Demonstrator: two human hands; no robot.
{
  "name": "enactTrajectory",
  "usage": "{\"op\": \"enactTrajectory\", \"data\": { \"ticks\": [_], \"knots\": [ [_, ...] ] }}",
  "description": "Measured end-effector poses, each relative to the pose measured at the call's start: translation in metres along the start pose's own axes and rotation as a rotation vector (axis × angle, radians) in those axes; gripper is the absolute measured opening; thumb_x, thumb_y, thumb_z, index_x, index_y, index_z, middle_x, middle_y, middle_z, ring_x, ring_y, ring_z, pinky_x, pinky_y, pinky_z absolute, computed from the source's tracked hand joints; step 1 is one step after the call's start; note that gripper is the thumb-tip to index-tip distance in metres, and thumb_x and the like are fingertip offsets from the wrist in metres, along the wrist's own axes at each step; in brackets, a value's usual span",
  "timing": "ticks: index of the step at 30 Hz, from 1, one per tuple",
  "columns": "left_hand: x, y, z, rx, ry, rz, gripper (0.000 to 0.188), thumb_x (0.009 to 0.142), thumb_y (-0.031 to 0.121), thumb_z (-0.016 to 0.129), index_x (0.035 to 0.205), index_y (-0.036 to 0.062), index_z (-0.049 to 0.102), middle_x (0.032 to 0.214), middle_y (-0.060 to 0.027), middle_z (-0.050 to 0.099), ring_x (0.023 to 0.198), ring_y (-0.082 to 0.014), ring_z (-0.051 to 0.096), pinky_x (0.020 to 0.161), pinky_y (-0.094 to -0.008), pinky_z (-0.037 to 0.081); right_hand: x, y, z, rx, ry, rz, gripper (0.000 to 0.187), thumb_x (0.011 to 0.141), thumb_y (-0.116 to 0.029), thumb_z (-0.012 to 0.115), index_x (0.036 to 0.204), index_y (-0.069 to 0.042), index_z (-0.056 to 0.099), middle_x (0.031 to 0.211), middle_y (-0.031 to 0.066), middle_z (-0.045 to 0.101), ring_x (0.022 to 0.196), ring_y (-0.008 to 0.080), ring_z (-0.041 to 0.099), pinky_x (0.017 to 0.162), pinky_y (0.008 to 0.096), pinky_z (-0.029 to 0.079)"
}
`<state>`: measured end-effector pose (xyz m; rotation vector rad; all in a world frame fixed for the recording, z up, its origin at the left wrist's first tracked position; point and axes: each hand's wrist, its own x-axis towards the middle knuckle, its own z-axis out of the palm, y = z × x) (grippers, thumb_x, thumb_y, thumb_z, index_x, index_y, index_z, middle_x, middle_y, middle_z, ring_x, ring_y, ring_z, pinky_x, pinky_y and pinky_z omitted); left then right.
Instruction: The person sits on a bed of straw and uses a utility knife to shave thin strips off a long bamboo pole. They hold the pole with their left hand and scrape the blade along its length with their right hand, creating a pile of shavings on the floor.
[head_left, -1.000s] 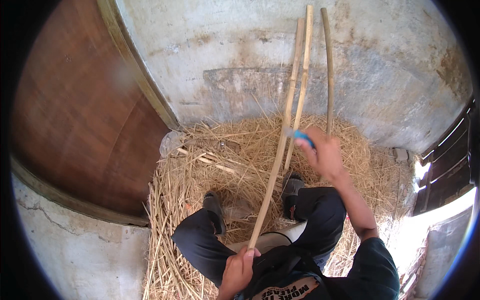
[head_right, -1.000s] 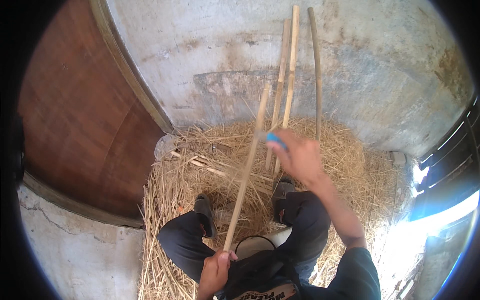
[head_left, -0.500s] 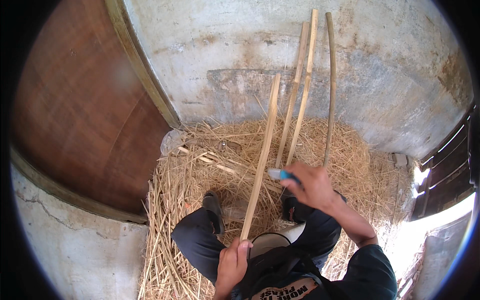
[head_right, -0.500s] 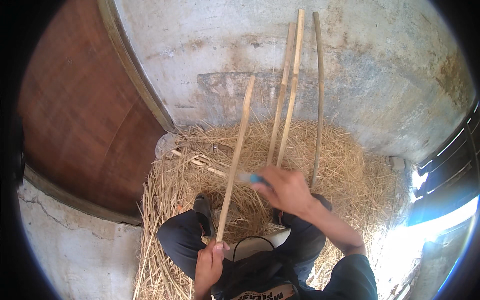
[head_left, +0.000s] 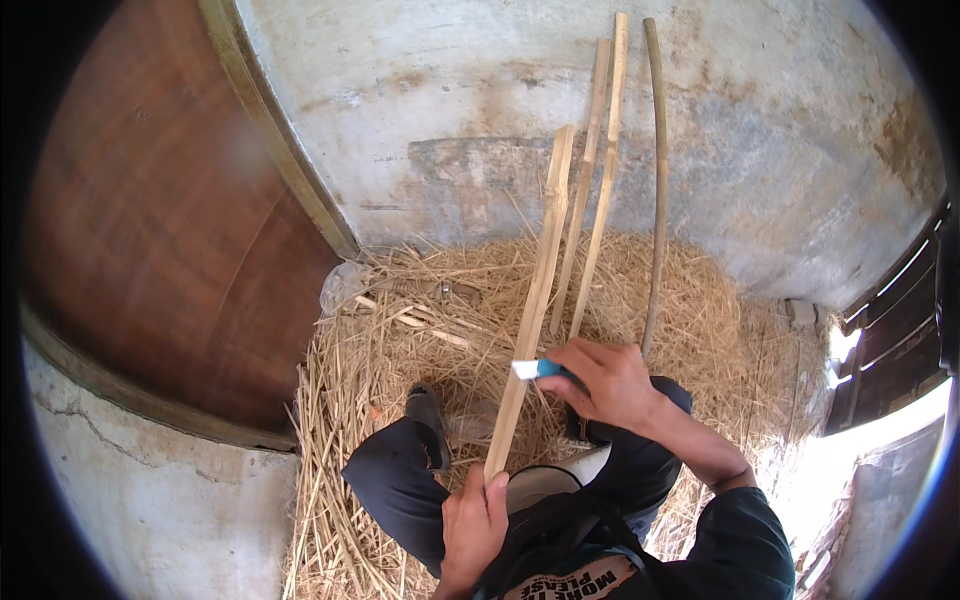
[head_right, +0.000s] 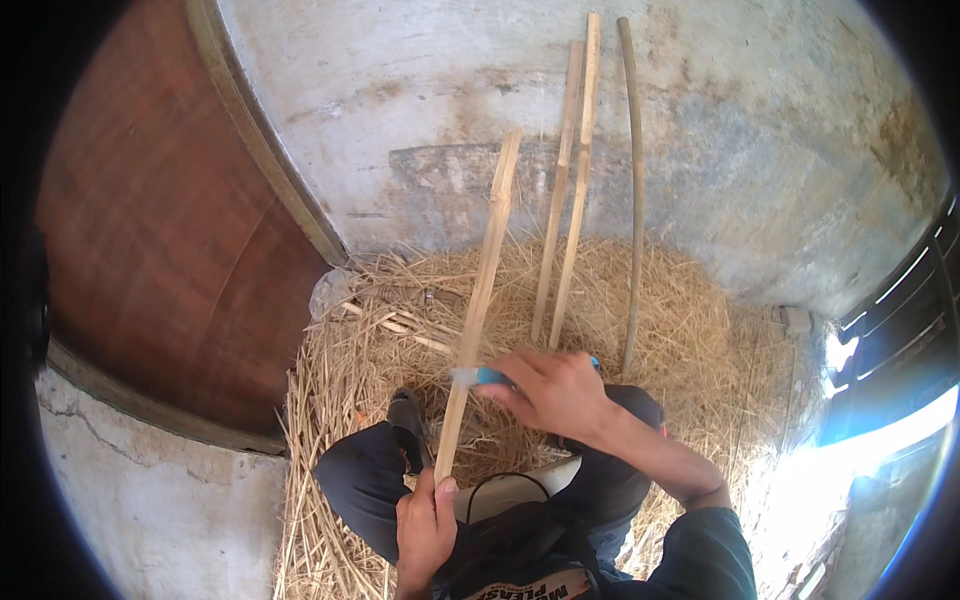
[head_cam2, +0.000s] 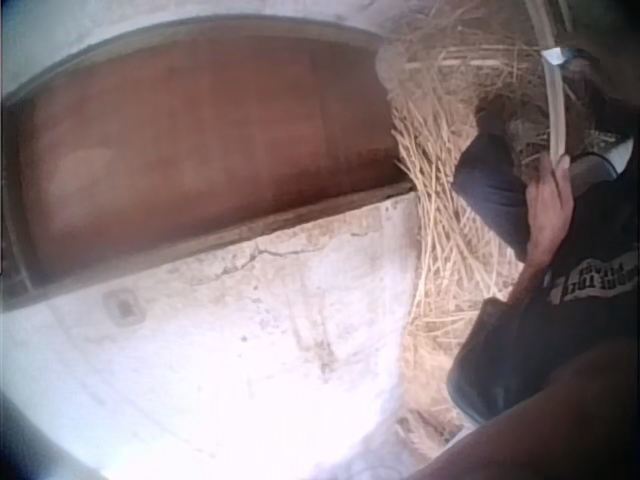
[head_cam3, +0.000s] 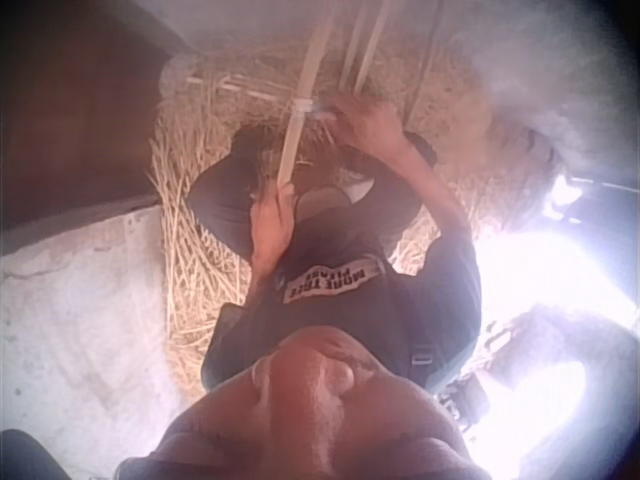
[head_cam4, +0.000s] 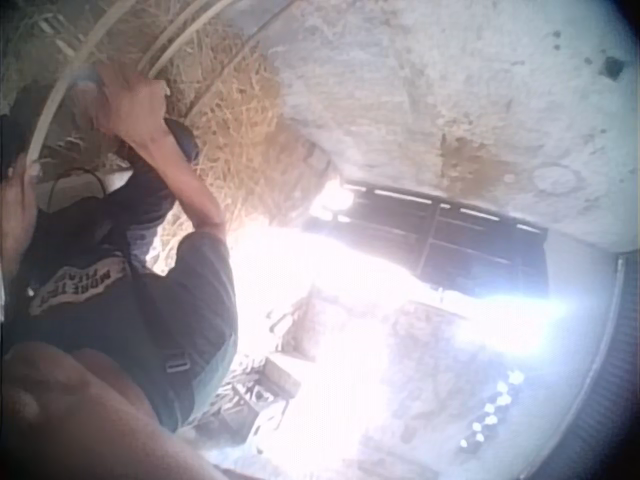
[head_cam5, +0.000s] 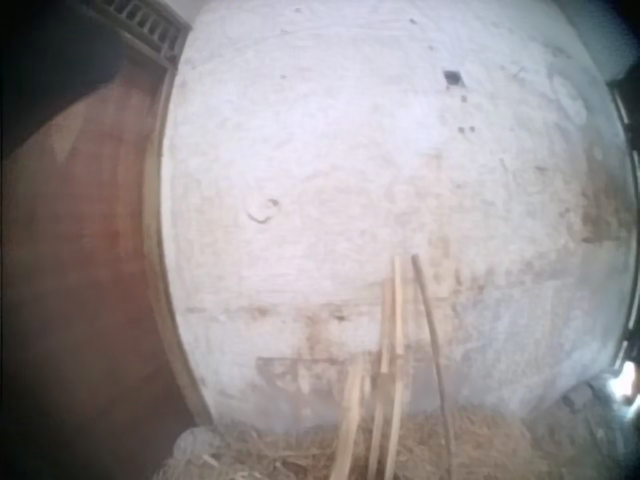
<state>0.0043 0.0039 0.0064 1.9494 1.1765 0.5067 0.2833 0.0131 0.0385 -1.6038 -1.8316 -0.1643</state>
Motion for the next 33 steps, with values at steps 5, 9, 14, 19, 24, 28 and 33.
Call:
{"op": "enactTrajectory", "data": {
  "ticks": [5, 9, 14, 19, 24, 28, 33],
  "knots": [
    [-0.02, -0.007, 0.009, 0.017, -0.055, -0.027, 0.03, 0.112, 0.028, 0.056, 0.102, 0.0002, 0.06, 0.071, -0.0263, 0.064, 0.07, -0.0505, 0.068, 0.063, -0.0566, 0.05, 0.025, 0.058, -0.019, -0.019, 0.166, 0.194, 0.029, 0.104, -0.033, 0.073, 0.112, -0.005, 0.074, 0.084, 0.0145, 0.072, 0.072, 0.0336, 0.072, 0.065, 0.0434, 0.057],
    [-0.025, -0.018, 0.012, -0.01, -0.123, -0.048, 0.033, 0.113, 0.033, 0.056, 0.104, 0.0012, 0.06, 0.072, -0.0268, 0.067, 0.073, -0.0519, 0.069, 0.067, -0.0608, 0.052, 0.02, 0.077, -0.032, 0.035, 0.168, 0.318, 0.028, 0.107, -0.03, 0.068, 0.114, -0.004, 0.073, 0.081, 0.0161, 0.07, 0.068, 0.0328, 0.068, 0.065, 0.0432, 0.053],
    [-0.015, -0.02, 0.01, -0.132, -0.089, 0.013, 0.037, 0.115, 0.031, 0.051, 0.099, -0.0001, 0.063, 0.067, -0.0155, 0.062, 0.06, -0.0337, 0.064, 0.06, -0.0447, 0.049, 0.012, 0.071, -0.026, 0.174, 0.244, 0.37, 0.026, 0.109, -0.027, 0.066, 0.115, -0.002, 0.07, 0.075, 0.0107, 0.063, 0.064, 0.0213, 0.06, 0.063, 0.0364, 0.047],
    [-0.002, -0.037, -0.006, -0.605, -0.367, -0.291, 0.048, 0.117, 0.043, 0.046, 0.101, 0.0001, 0.063, 0.065, -0.0022, 0.049, 0.052, -0.0169, 0.048, 0.051, -0.0333, 0.04, 0.021, 0.054, -0.029, 0.492, 0.307, 0.503, 0.023, 0.109, -0.023, 0.065, 0.123, -0.005, 0.067, 0.077, -0.0046, 0.052, 0.069, 0.0052, 0.046, 0.063, 0.0265, 0.038],
    [0.005, -0.035, -0.016, -0.71, -0.481, -0.347, 0.062, 0.116, 0.055, 0.038, 0.099, 0.0004, 0.062, 0.067, 0.0042, 0.04, 0.054, -0.0064, 0.037, 0.047, -0.0251, 0.03, 0.033, 0.064, -0.038, 0.769, 0.336, 0.577, 0.029, 0.108, -0.02, 0.067, 0.133, -0.007, 0.064, 0.083, -0.009, 0.046, 0.072, 0.0023, 0.041, 0.063, 0.0245, 0.034],
    [0.005, -0.045, -0.013, -0.688, -0.514, -0.272, 0.065, 0.115, 0.058, 0.038, 0.098, -0.0004, 0.062, 0.066, 0.0032, 0.041, 0.054, -0.0069, 0.038, 0.046, -0.025, 0.032, 0.052, 0.061, -0.043, 0.608, 0.443, 0.478, 0.032, 0.106, -0.018, 0.071, 0.136, -0.009, 0.065, 0.085, -0.0079, 0.05, 0.072, 0.0013, 0.041, 0.063, 0.0229, 0.034],
    [0.001, -0.049, -0.011, -0.653, -0.494, -0.249, 0.063, 0.116, 0.056, 0.04, 0.099, -0.001, 0.062, 0.067, 0.0023, 0.041, 0.055, -0.008, 0.04, 0.047, -0.0261, 0.035, 0.064, 0.064, -0.047, 0.495, 0.384, 0.474, 0.026, 0.1, -0.016, 0.078, 0.126, -0.011, 0.075, 0.09, -0.0058, 0.062, 0.066, 0.0001, 0.041, 0.06, 0.0219, 0.033]
  ]
}}
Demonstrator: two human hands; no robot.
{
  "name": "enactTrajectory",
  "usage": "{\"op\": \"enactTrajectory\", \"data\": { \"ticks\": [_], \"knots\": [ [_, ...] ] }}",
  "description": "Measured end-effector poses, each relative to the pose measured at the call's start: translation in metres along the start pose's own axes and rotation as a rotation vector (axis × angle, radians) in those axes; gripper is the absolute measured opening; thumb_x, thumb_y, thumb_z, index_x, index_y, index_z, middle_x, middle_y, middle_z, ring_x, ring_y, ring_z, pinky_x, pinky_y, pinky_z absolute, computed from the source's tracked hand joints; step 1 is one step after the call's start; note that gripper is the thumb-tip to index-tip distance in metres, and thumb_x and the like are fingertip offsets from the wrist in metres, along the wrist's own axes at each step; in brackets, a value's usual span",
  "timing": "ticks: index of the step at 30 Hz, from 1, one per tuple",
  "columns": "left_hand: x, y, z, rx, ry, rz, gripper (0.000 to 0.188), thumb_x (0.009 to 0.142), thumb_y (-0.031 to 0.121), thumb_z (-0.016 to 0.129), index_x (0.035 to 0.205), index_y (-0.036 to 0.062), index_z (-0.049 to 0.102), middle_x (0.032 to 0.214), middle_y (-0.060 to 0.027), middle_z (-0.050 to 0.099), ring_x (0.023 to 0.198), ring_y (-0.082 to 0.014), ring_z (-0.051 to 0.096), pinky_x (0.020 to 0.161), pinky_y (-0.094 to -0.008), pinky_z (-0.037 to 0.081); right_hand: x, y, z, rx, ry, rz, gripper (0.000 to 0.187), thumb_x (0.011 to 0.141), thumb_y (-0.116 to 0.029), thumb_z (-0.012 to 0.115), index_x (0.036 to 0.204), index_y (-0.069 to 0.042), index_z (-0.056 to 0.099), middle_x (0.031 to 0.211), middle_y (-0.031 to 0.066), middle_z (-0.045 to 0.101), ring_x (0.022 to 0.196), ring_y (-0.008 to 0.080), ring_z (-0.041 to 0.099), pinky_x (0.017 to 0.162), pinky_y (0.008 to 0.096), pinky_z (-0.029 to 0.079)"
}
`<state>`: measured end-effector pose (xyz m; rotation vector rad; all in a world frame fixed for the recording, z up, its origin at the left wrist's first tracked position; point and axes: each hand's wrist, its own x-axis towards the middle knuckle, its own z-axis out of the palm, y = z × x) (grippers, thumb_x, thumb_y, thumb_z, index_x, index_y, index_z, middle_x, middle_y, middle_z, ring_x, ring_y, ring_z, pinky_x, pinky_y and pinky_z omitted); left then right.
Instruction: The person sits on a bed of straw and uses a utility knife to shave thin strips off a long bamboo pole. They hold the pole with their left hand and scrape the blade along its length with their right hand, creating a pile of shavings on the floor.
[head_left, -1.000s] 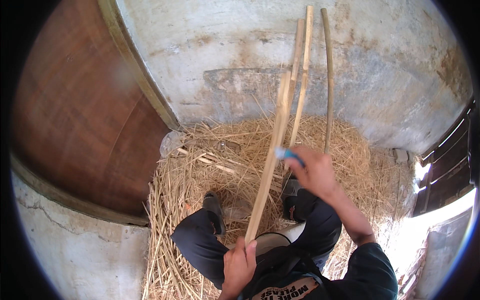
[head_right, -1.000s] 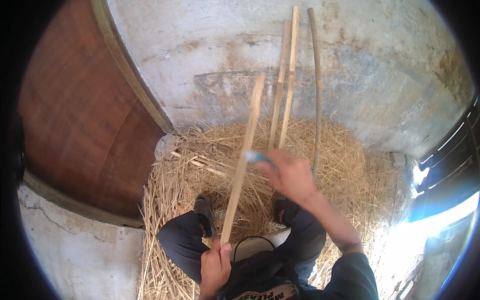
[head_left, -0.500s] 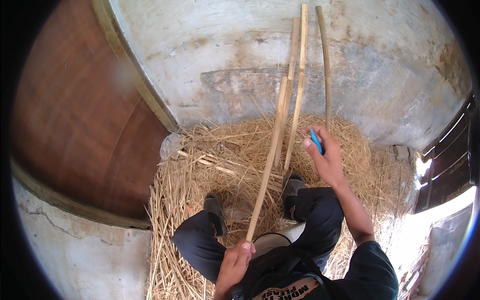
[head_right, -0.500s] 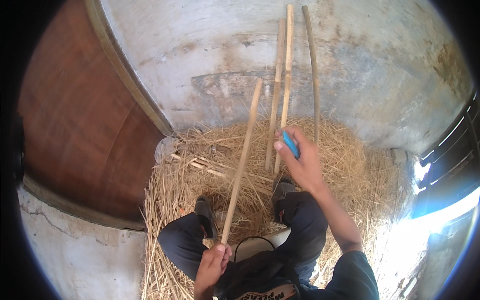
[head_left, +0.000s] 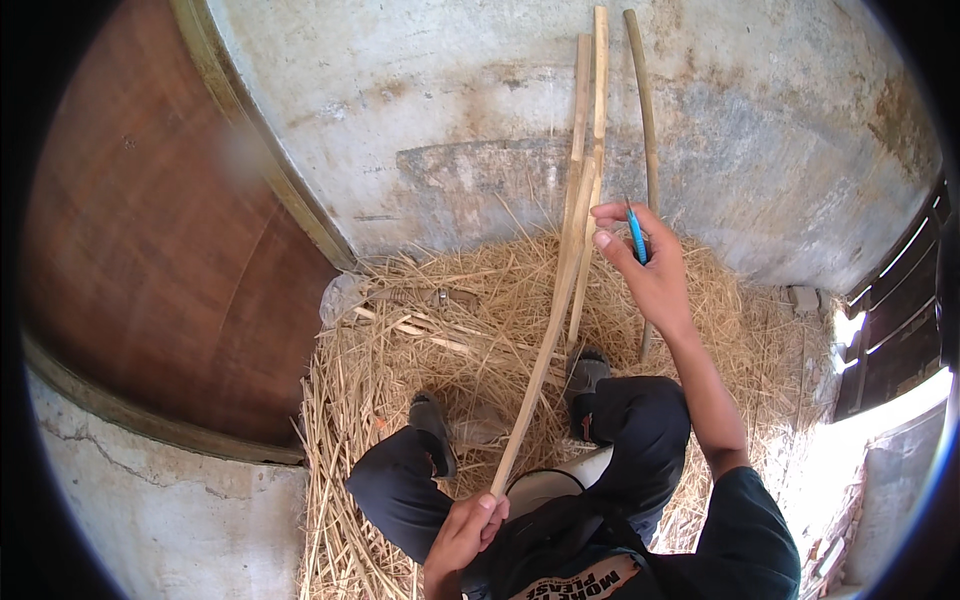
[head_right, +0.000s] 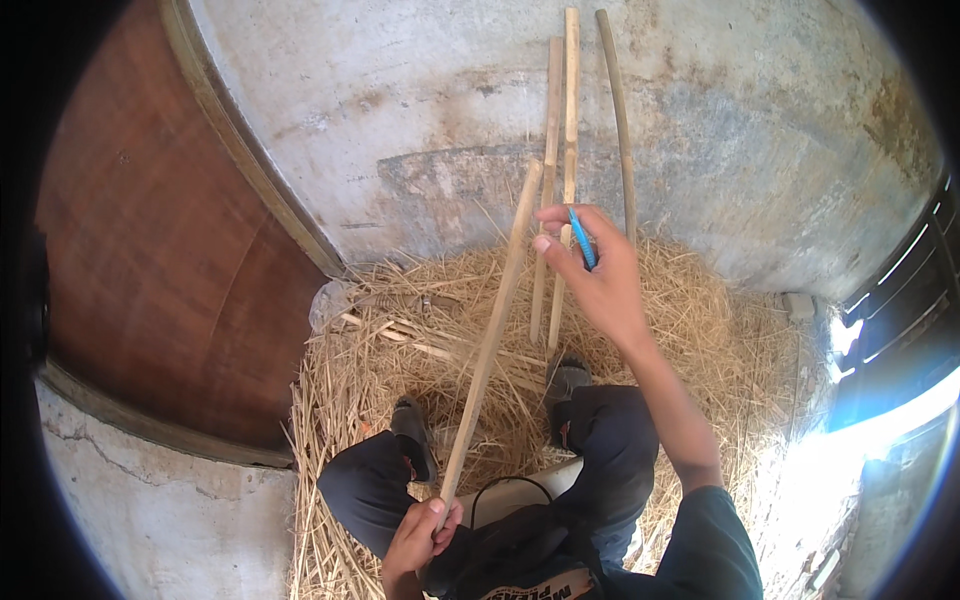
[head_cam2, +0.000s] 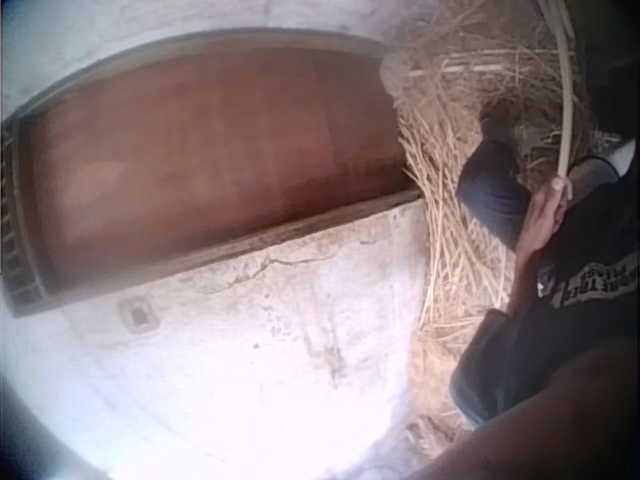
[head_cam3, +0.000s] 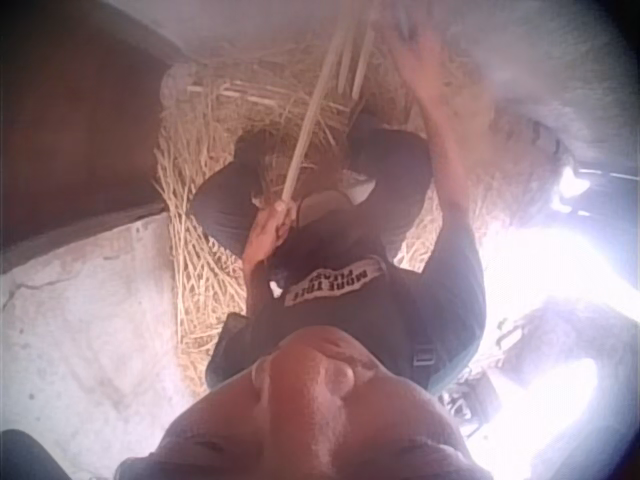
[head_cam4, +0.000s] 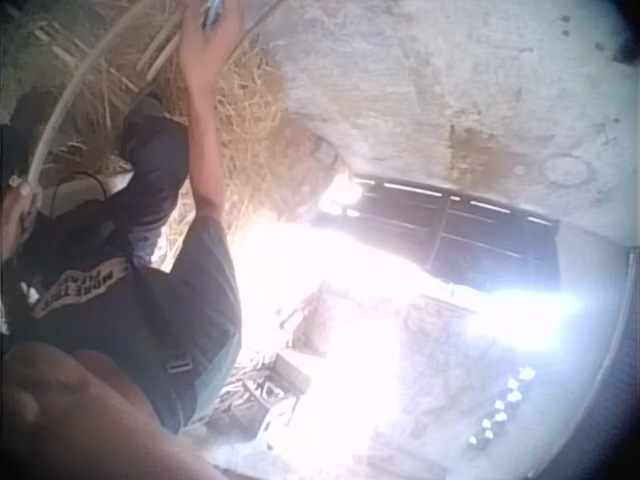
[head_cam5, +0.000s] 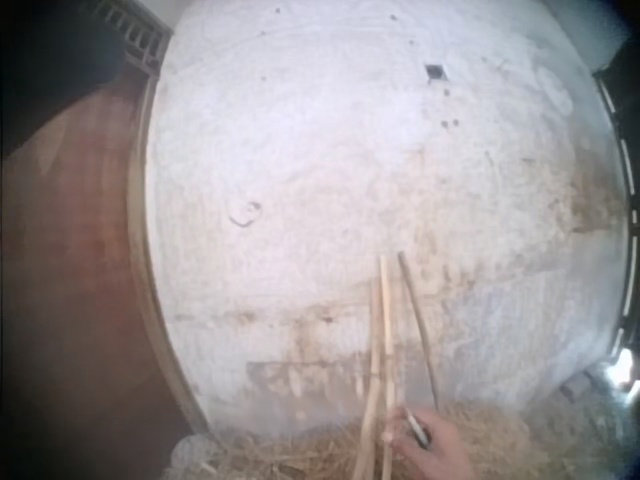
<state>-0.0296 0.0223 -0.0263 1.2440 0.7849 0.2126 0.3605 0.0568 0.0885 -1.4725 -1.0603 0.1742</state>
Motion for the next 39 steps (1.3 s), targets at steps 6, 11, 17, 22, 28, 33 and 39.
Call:
{"op": "enactTrajectory", "data": {
  "ticks": [6, 11, 17, 22, 28, 33, 39],
  "knots": [
    [-0.002, -0.003, -0.003, 0.036, 0.038, 0.022, 0.057, 0.116, 0.051, 0.044, 0.101, -0.0006, 0.062, 0.068, 0.0018, 0.041, 0.055, -0.0082, 0.041, 0.047, -0.0262, 0.035, 0.003, 0.018, 0.003, 0.002, -0.053, 0.012, 0.024, 0.098, -0.013, 0.08, 0.121, -0.01, 0.079, 0.098, -0.0046, 0.074, 0.061, 0.0002, 0.038, 0.055, 0.022, 0.031],
    [-0.004, -0.006, -0.008, 0.009, 0.052, 0.028, 0.054, 0.116, 0.048, 0.044, 0.102, -0.0006, 0.062, 0.068, 0.0018, 0.041, 0.055, -0.0079, 0.04, 0.047, -0.0261, 0.034, 0.003, 0.008, 0.01, 0.013, 0.029, 0.026, 0.022, 0.099, -0.013, 0.079, 0.12, -0.009, 0.08, 0.098, -0.0027, 0.076, 0.062, 0.0003, 0.04, 0.057, 0.0219, 0.034],
    [-0.005, -0.001, -0.007, 0.056, 0.061, 0.063, 0.051, 0.118, 0.044, 0.042, 0.103, -0.0004, 0.062, 0.067, 0.002, 0.041, 0.054, -0.0072, 0.038, 0.046, -0.0256, 0.033, 0.008, 0.034, 0.013, 0.087, -0.089, 0.043, 0.018, 0.102, -0.014, 0.075, 0.117, -0.005, 0.08, 0.097, 0.0004, 0.076, 0.074, 0.0038, 0.059, 0.069, 0.0234, 0.046],
    [-0.009, 0.002, -0.009, 0.087, 0.084, 0.081, 0.049, 0.118, 0.042, 0.043, 0.103, 0.0, 0.062, 0.067, 0.0021, 0.043, 0.053, -0.007, 0.038, 0.046, -0.0255, 0.033, 0.005, 0.031, 0.006, 0.076, -0.067, 0.077, 0.016, 0.104, -0.013, 0.073, 0.116, -0.005, 0.079, 0.093, 0.0009, 0.076, 0.08, 0.0061, 0.064, 0.076, 0.026, 0.052],
    [-0.018, 0.001, -0.021, 0.153, 0.145, 0.093, 0.042, 0.117, 0.037, 0.047, 0.103, 0.0017, 0.064, 0.064, 0.0024, 0.045, 0.052, -0.0056, 0.039, 0.045, -0.0249, 0.032, 0.013, 0.031, -0.019, 0.109, 0.198, 0.136, 0.02, 0.104, -0.016, 0.071, 0.119, -0.004, 0.076, 0.101, 0.0021, 0.076, 0.077, 0.0051, 0.061, 0.074, 0.0268, 0.05],
    [-0.055, 0.022, -0.055, 0.272, 0.476, 0.138, 0.033, 0.115, 0.03, 0.054, 0.1, 0.0047, 0.068, 0.063, 0.0058, 0.049, 0.054, -0.0041, 0.043, 0.051, -0.0261, 0.032, 0.008, 0.024, -0.027, -0.094, 0.078, 0.053, 0.029, 0.104, -0.022, 0.072, 0.128, -0.004, 0.074, 0.112, 0.0031, 0.075, 0.082, 0.0071, 0.063, 0.08, 0.0271, 0.052],
    [-0.108, 0.017, -0.135, 0.325, 1.489, 0.462, 0.043, 0.114, 0.047, 0.055, 0.125, 0.0072, 0.068, 0.077, 0.0088, 0.05, 0.063, 0.0007, 0.04, 0.049, -0.021, 0.025, -0.011, 0.019, -0.033, 0.016, 0.096, 0.052, 0.034, 0.109, -0.03, 0.065, 0.132, -0.005, 0.07, 0.11, 0.0023, 0.073, 0.092, 0.0099, 0.063, 0.086, 0.0297, 0.051]
  ]
}}
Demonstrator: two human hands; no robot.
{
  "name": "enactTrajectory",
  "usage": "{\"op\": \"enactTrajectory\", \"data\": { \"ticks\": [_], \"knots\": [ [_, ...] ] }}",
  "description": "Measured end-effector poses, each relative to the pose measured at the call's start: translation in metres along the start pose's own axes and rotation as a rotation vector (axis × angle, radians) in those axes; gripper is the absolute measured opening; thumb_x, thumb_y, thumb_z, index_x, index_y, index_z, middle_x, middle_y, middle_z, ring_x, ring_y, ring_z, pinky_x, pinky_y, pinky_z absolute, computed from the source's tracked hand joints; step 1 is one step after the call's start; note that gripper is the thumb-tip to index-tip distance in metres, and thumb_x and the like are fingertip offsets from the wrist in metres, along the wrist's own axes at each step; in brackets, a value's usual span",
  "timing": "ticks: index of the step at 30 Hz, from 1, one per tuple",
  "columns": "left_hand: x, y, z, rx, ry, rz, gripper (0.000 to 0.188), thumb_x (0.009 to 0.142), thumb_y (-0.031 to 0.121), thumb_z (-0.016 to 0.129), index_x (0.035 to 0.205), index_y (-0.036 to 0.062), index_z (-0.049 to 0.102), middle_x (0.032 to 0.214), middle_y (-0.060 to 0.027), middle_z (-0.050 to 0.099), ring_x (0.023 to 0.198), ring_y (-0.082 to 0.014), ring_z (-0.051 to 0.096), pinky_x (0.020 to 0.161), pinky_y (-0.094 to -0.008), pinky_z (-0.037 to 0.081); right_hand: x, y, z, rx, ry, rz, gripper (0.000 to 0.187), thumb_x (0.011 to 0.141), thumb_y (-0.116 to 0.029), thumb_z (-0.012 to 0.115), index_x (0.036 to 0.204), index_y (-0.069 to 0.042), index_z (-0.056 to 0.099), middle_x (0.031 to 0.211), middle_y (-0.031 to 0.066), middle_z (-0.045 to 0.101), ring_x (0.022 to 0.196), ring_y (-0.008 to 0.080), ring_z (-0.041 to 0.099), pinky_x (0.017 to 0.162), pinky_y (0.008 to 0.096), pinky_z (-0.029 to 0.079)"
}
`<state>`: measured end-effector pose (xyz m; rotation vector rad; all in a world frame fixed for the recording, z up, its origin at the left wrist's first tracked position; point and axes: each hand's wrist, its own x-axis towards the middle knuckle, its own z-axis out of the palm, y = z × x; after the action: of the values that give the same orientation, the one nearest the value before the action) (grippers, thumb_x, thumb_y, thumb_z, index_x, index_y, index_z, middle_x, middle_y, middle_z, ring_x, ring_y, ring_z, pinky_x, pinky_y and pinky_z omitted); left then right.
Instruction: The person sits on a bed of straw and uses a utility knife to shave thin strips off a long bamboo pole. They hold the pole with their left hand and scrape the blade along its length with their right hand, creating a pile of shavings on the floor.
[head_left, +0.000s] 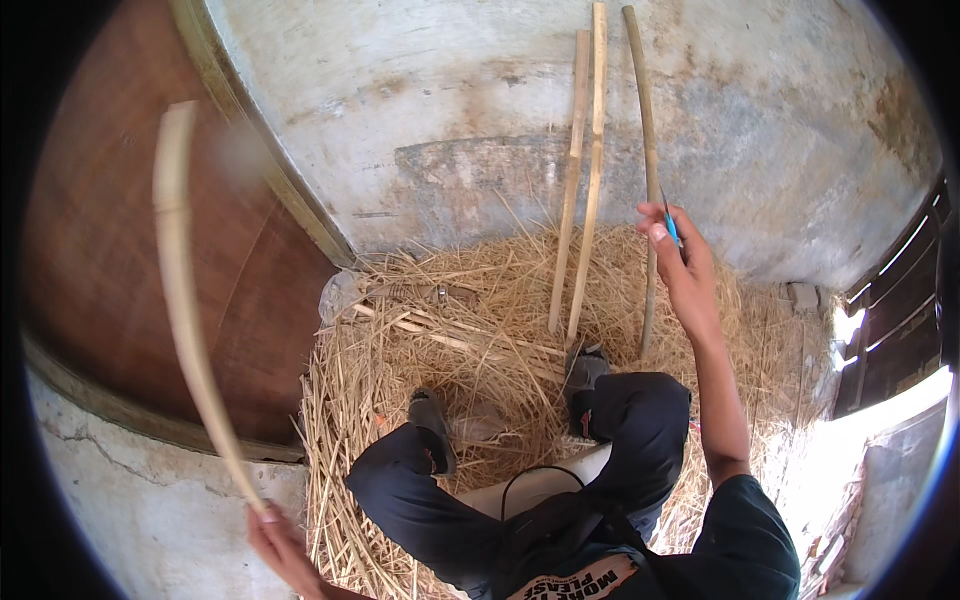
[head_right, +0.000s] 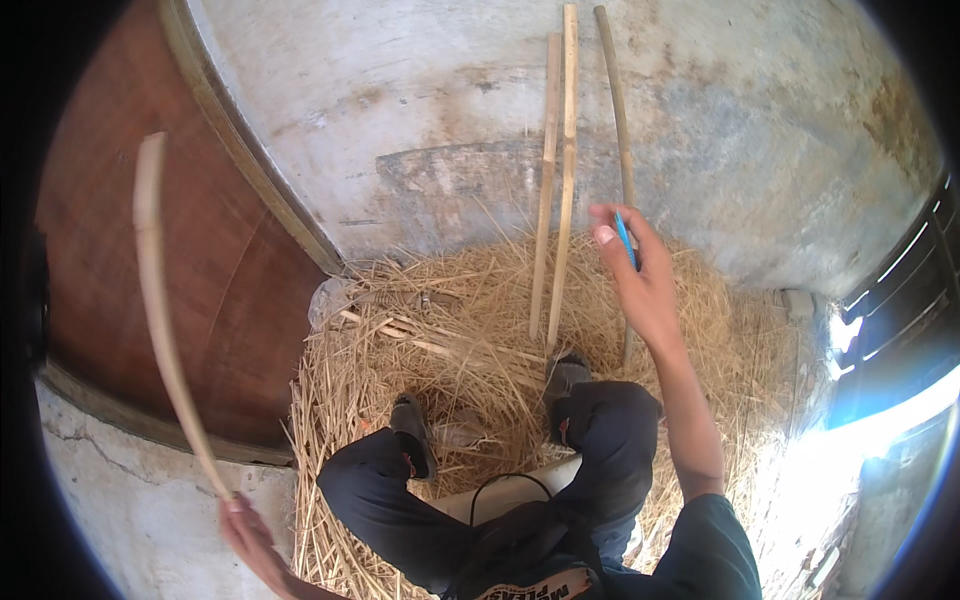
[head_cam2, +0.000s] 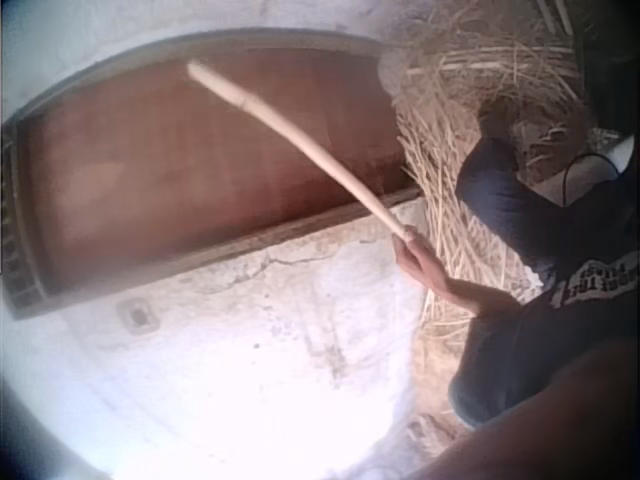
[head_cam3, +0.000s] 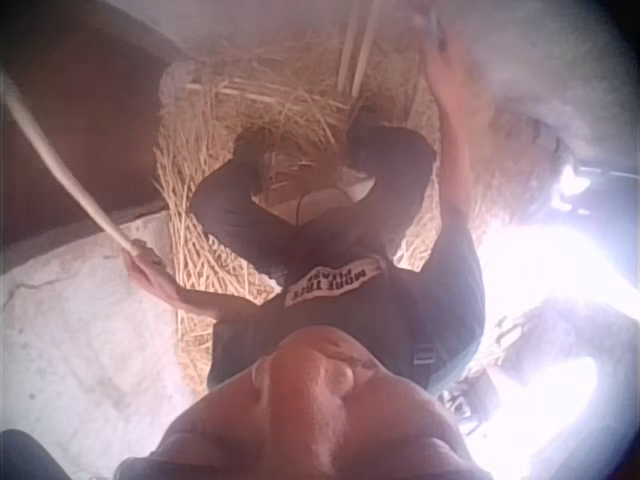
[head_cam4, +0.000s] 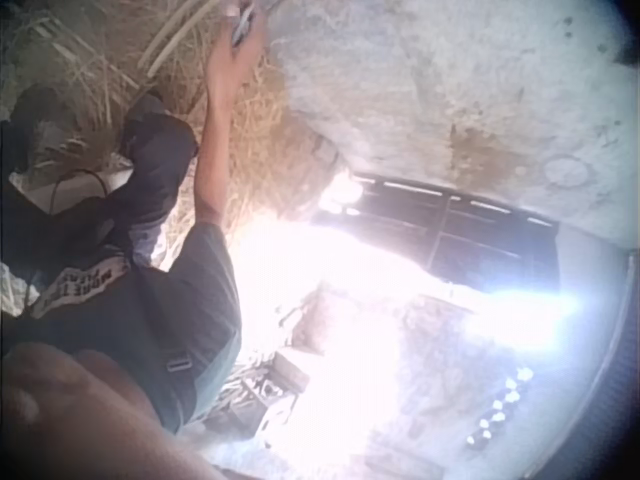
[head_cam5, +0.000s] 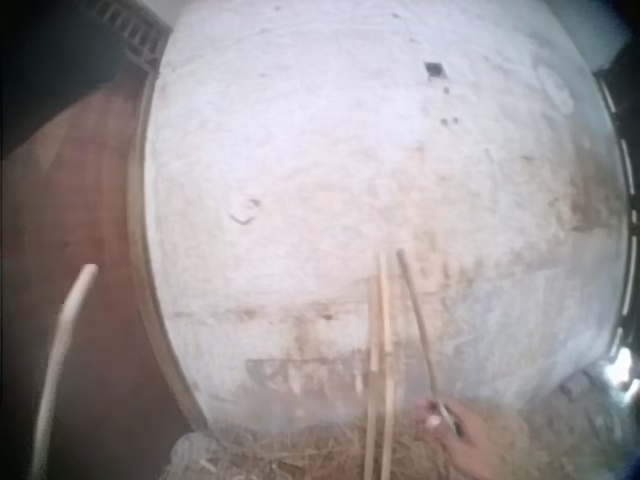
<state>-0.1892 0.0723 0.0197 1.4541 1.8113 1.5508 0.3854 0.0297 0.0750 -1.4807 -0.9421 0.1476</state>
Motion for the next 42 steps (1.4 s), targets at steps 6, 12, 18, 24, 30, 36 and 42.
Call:
{"op": "enactTrajectory", "data": {
  "ticks": [6, 12, 18, 24, 30, 36, 42],
  "knots": [
    [0.056, 0.027, -0.023, -0.197, 0.546, 0.266, 0.049, 0.115, 0.048, 0.049, 0.116, 0.0013, 0.064, 0.076, 0.0023, 0.044, 0.062, -0.0042, 0.037, 0.051, -0.0234, 0.025, -0.02, -0.014, -0.005, -0.026, -0.211, 0.095, 0.029, 0.112, -0.03, 0.062, 0.124, -0.005, 0.069, 0.098, 0.0008, 0.068, 0.093, 0.0107, 0.061, 0.085, 0.0295, 0.05],
    [0.078, 0.027, -0.033, -0.66, 0.388, 0.521, 0.05, 0.115, 0.056, 0.044, 0.115, 0.0068, 0.051, 0.092, -0.006, 0.051, 0.088, -0.0239, 0.058, 0.084, -0.0389, 0.052, -0.041, -0.011, 0.013, -0.024, -0.322, -0.04, 0.022, 0.109, -0.023, 0.067, 0.122, -0.005, 0.069, 0.088, 0.0008, 0.065, 0.082, 0.0092, 0.059, 0.075, 0.0288, 0.048],
    [0.045, 0.064, 0.039, -1.006, 0.266, 0.269, 0.062, 0.113, 0.056, 0.043, 0.148, 0.0047, 0.045, 0.155, -0.0217, 0.051, 0.151, -0.0428, 0.046, 0.133, -0.062, 0.03, -0.062, -0.008, 0.043, -0.047, -0.546, -0.082, 0.029, 0.106, -0.025, 0.073, 0.128, -0.007, 0.068, 0.079, 0.0045, 0.062, 0.071, 0.0119, 0.056, 0.068, 0.0326, 0.047],
    [-0.006, 0.079, 0.112, -1.259, 0.017, 0.051, 0.082, 0.11, 0.054, 0.048, 0.172, 0.0098, 0.018, 0.177, -0.0229, 0.025, 0.161, -0.0463, 0.028, 0.134, -0.0609, 0.028, -0.076, -0.005, 0.066, 0.078, -0.743, 0.041, 0.05, 0.11, -0.03, 0.069, 0.151, -0.005, 0.058, 0.076, 0.0062, 0.065, 0.073, 0.0123, 0.059, 0.069, 0.0328, 0.048],
    [-0.058, 0.084, 0.149, -1.371, -0.184, -0.148, 0.08, 0.11, 0.053, 0.051, 0.173, 0.0144, 0.019, 0.178, -0.0229, 0.02, 0.162, -0.0445, 0.027, 0.129, -0.0593, 0.039, -0.075, 0.0, 0.065, 0.4, -0.702, 0.309, 0.055, 0.115, -0.034, 0.058, 0.157, 0.001, 0.053, 0.086, 0.0018, 0.071, 0.065, 0.006, 0.051, 0.062, 0.0258, 0.043],
    [-0.091, 0.069, 0.162, -1.613, -0.419, -0.355, 0.065, 0.112, 0.055, 0.046, 0.168, 0.0249, 0.033, 0.178, -0.0213, 0.021, 0.161, -0.0439, 0.031, 0.122, -0.0661, 0.046, -0.074, 0.007, 0.062, 0.563, -0.552, 0.443, 0.047, 0.116, -0.035, 0.056, 0.148, -0.001, 0.063, 0.085, 0.0002, 0.069, 0.053, 0.0017, 0.035, 0.048, 0.023, 0.029],
    [-0.104, 0.059, 0.164, -1.598, -0.517, -0.499, 0.068, 0.114, 0.054, 0.045, 0.169, 0.0169, 0.029, 0.178, -0.0239, 0.02, 0.162, -0.0432, 0.029, 0.126, -0.063, 0.042, -0.076, 0.001, 0.058, 0.562, -0.43, 0.412, 0.042, 0.115, -0.035, 0.058, 0.134, 0.0, 0.073, 0.066, -0.004, 0.057, 0.05, 0.0022, 0.03, 0.047, 0.0247, 0.025]
  ]
}}
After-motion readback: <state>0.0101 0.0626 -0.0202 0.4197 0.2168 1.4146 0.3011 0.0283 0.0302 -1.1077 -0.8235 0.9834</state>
